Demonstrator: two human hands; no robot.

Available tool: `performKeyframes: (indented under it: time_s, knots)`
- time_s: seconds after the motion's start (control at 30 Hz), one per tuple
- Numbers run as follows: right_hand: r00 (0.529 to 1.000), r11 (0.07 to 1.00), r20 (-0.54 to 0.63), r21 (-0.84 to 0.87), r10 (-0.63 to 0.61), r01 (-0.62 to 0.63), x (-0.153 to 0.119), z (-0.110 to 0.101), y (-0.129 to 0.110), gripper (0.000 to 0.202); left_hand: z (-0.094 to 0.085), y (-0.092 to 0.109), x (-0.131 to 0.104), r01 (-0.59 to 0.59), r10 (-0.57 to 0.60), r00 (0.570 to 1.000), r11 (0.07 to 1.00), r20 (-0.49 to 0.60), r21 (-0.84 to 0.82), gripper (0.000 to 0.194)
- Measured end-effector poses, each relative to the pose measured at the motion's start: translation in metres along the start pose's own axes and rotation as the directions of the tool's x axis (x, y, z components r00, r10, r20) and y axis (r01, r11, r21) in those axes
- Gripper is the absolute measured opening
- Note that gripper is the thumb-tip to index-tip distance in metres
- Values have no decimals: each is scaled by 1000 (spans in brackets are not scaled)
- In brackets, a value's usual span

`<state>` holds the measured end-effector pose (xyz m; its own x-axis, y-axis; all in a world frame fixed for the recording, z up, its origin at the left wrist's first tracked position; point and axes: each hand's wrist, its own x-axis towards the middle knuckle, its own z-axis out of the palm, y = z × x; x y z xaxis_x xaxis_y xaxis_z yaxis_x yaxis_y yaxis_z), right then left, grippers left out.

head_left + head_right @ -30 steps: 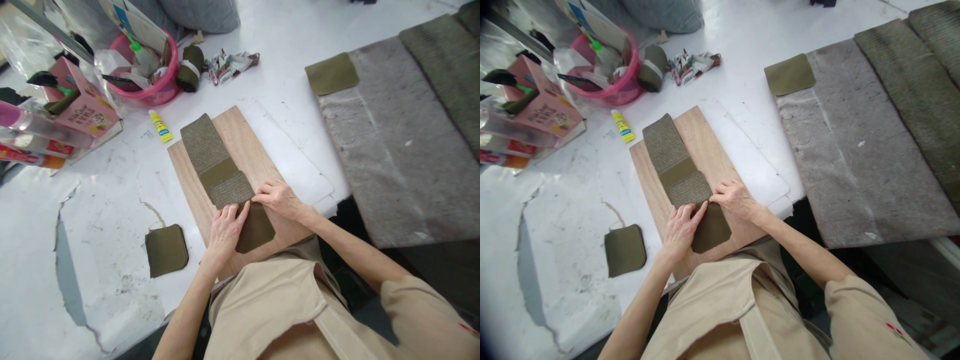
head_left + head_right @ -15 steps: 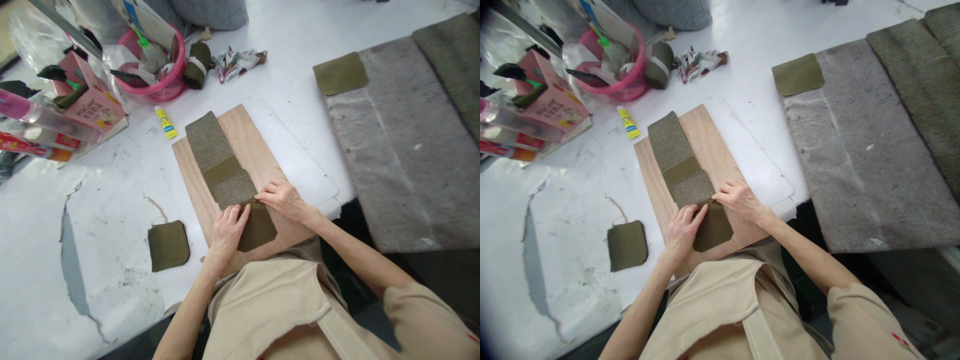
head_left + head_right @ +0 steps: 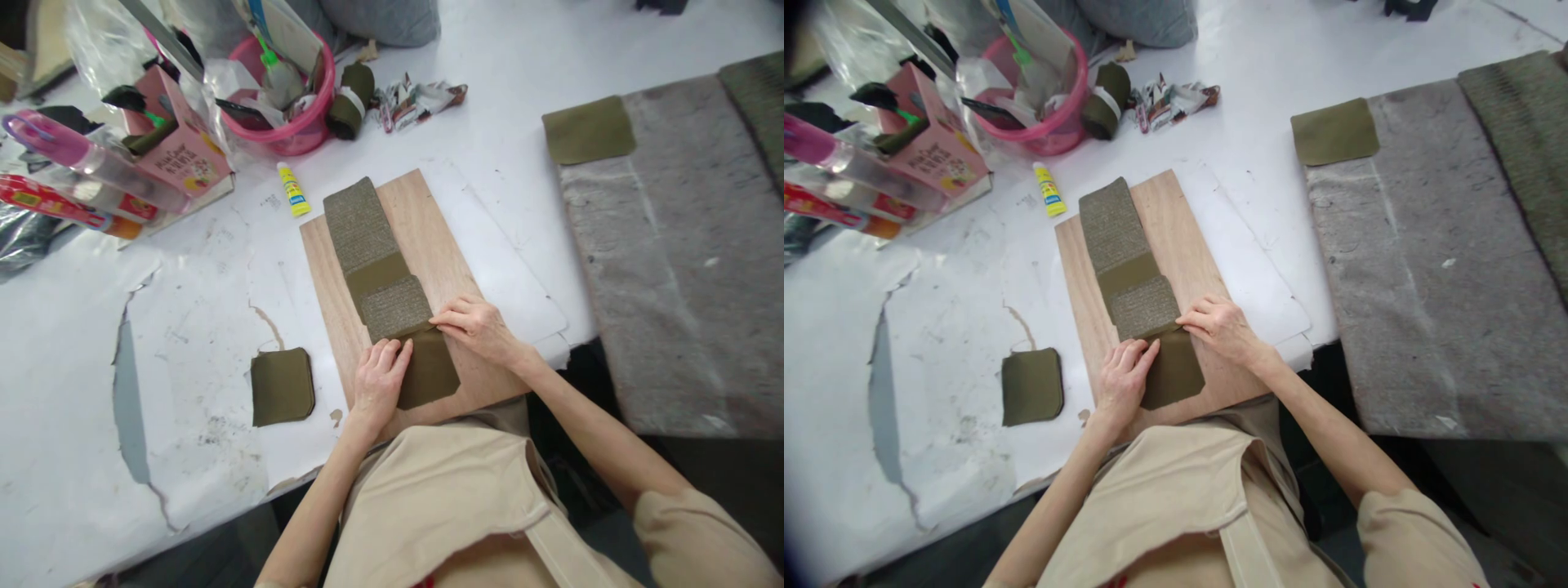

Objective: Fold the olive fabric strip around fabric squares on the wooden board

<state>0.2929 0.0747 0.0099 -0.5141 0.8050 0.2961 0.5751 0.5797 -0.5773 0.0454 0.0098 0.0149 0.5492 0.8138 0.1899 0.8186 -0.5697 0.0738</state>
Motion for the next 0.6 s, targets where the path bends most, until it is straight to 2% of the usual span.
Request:
performKeyframes:
  time_s: [0.13,0.43,0.6]
  knots:
    - [1000,1000,-3,22,14,-14,0,0,-1,21,1,3,-2,22,-22,1000,1000,-13,-6,36]
    - [990,960,47,-243,-134,141,7,5,-7,20,1,6,-2,35,-35,999,999,-30,11,33]
    - [984,943,88,-284,-155,174,11,7,-7,18,-4,8,3,33,-36,998,997,49,63,39]
